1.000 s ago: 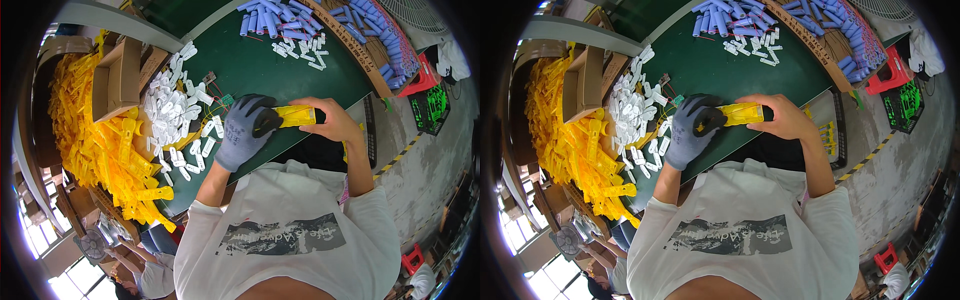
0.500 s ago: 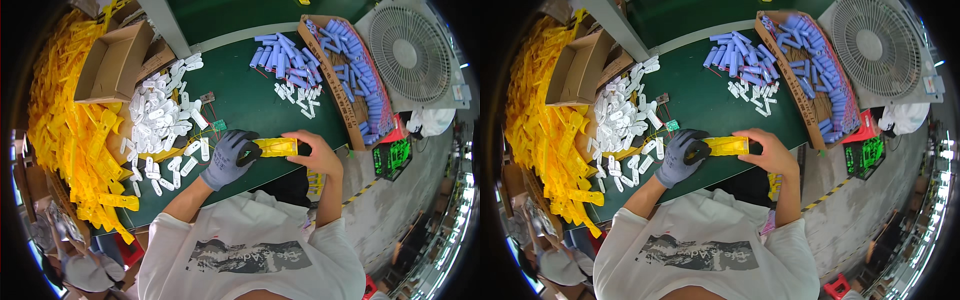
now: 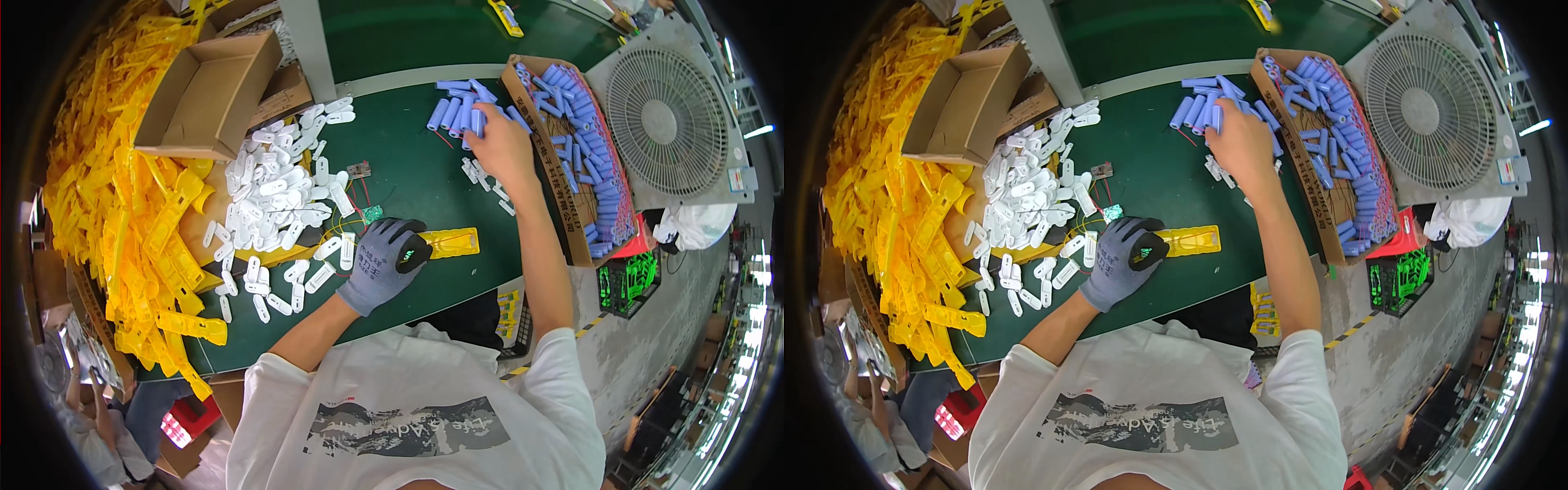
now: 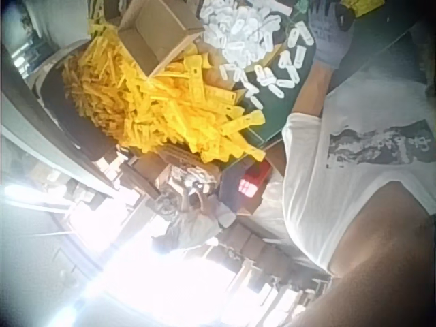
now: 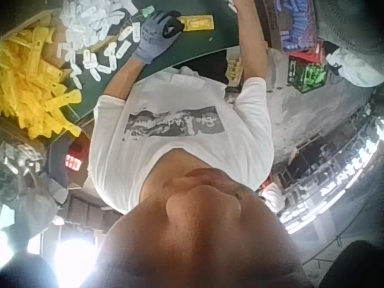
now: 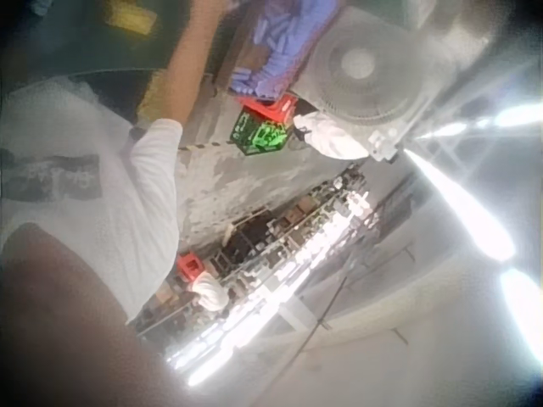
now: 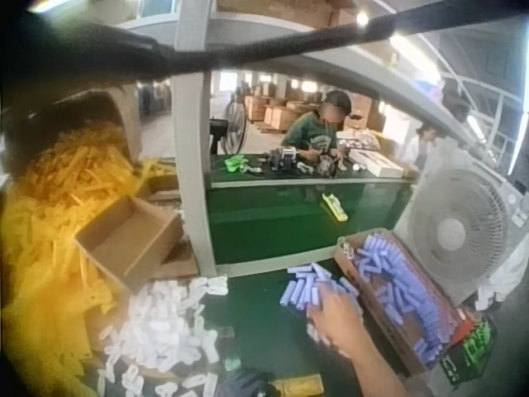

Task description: Assembling electronic circuit boards and batteries into yellow plastic housings.

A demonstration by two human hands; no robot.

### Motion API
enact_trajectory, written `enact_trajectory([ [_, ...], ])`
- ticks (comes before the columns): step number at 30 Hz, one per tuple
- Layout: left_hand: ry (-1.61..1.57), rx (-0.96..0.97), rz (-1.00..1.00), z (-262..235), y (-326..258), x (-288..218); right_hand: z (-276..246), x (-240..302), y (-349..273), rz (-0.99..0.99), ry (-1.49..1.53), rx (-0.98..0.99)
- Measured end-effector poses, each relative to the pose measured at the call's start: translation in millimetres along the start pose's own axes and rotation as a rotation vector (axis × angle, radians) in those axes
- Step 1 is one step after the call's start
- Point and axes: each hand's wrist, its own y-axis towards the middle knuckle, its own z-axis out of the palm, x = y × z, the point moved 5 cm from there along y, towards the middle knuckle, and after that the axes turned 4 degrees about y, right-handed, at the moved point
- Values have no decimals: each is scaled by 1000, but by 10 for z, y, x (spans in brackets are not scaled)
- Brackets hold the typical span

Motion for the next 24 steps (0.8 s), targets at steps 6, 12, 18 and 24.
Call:
enact_trajectory([
  [6, -50, 6, -23, -5, -19, 36, -121, 78, -671, 39, 1540, -43],
  [12, -10, -24, -23, -14, -3, 69, 63, 112, -1121, 122, 1727, -120],
  [18, 1, 45, -59, 19, -31, 100, 298, 244, -1383, 45, 1594, 30],
  [24, -2, 9, -36, 87, -37, 121, 308, 257, -1452, -168, 1247, -85],
])
